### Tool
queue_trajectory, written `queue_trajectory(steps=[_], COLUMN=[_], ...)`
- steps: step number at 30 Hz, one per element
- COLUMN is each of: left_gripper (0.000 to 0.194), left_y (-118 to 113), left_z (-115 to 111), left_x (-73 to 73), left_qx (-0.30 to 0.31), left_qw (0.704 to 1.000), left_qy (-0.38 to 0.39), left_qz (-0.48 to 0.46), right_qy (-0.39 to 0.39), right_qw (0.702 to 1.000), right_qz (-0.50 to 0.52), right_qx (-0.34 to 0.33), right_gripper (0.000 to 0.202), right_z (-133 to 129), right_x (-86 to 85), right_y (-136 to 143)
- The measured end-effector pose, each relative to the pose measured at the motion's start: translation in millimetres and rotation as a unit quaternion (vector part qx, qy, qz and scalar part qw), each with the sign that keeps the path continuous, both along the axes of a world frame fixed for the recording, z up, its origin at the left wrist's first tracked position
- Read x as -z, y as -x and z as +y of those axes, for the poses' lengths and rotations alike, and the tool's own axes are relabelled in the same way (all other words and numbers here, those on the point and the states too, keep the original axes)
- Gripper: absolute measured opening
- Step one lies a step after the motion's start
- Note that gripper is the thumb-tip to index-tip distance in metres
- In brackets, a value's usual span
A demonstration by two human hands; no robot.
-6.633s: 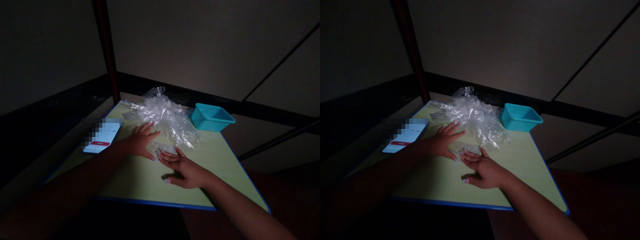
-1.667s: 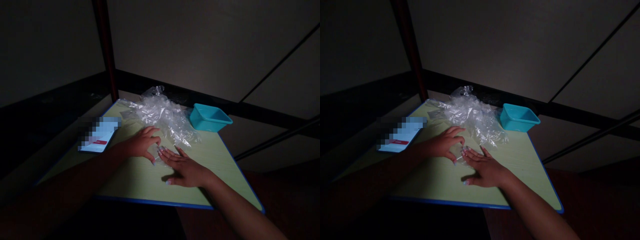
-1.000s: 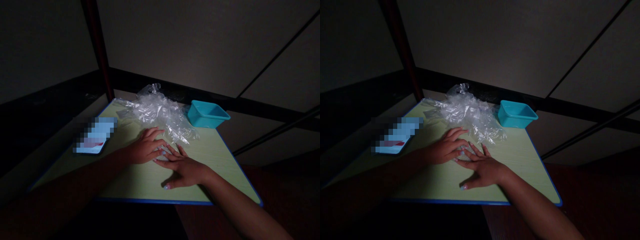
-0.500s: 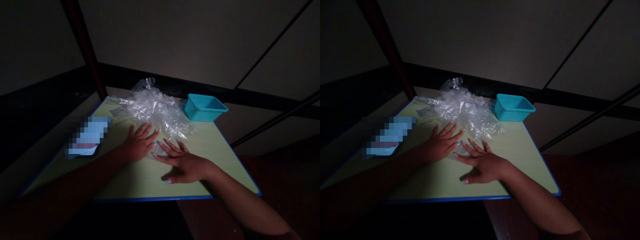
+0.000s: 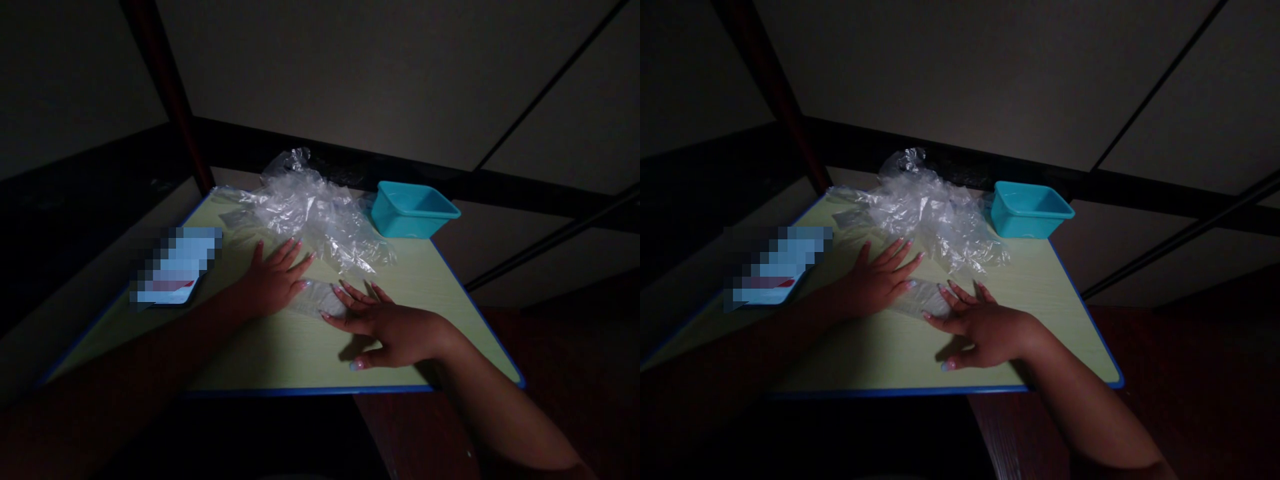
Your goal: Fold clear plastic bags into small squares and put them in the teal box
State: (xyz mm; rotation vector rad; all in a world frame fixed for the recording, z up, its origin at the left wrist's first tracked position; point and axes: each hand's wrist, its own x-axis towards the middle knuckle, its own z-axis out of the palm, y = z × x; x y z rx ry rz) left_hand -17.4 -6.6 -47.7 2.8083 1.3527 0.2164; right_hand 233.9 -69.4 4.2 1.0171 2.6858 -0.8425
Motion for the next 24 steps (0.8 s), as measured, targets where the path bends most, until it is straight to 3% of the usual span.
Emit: queue_trajectory(steps=[4, 7, 12, 16, 19, 24], left_gripper=[0.059, 0.065, 0.067, 0.067, 0.067, 0.068], left_y=[-5, -10, -10, -9, -10, -11], left_z=[-9, -16, -19, -18, -18, -20], left_x=[-14.9, -19.2, -11.3, -11.4, -15.3, -17.2], left_qx=[0.128, 0.181, 0.189, 0.192, 0.186, 0.182], left_qw=[0.991, 0.981, 0.976, 0.974, 0.972, 0.973], left_qy=[0.040, 0.075, 0.098, 0.115, 0.137, 0.137], left_qz=[-0.007, 0.006, 0.034, 0.034, 0.044, 0.040], right_qy=[0.021, 0.027, 0.028, 0.007, 0.006, 0.003], right_qw=[0.998, 0.998, 0.999, 0.996, 0.996, 0.995], right_qz=[-0.057, -0.058, 0.008, 0.069, 0.048, 0.022], right_qx=[-0.011, -0.017, -0.038, -0.061, -0.077, -0.093], right_gripper=[0.080, 0.081, 0.079, 0.052, 0.040, 0.041], right_z=[1, 3, 11, 19, 22, 22], right_x=[-6.0, -5.6, -6.6, -17.7, -24.1, -21.1], right_y=[4, 3, -9, -20, -25, -26])
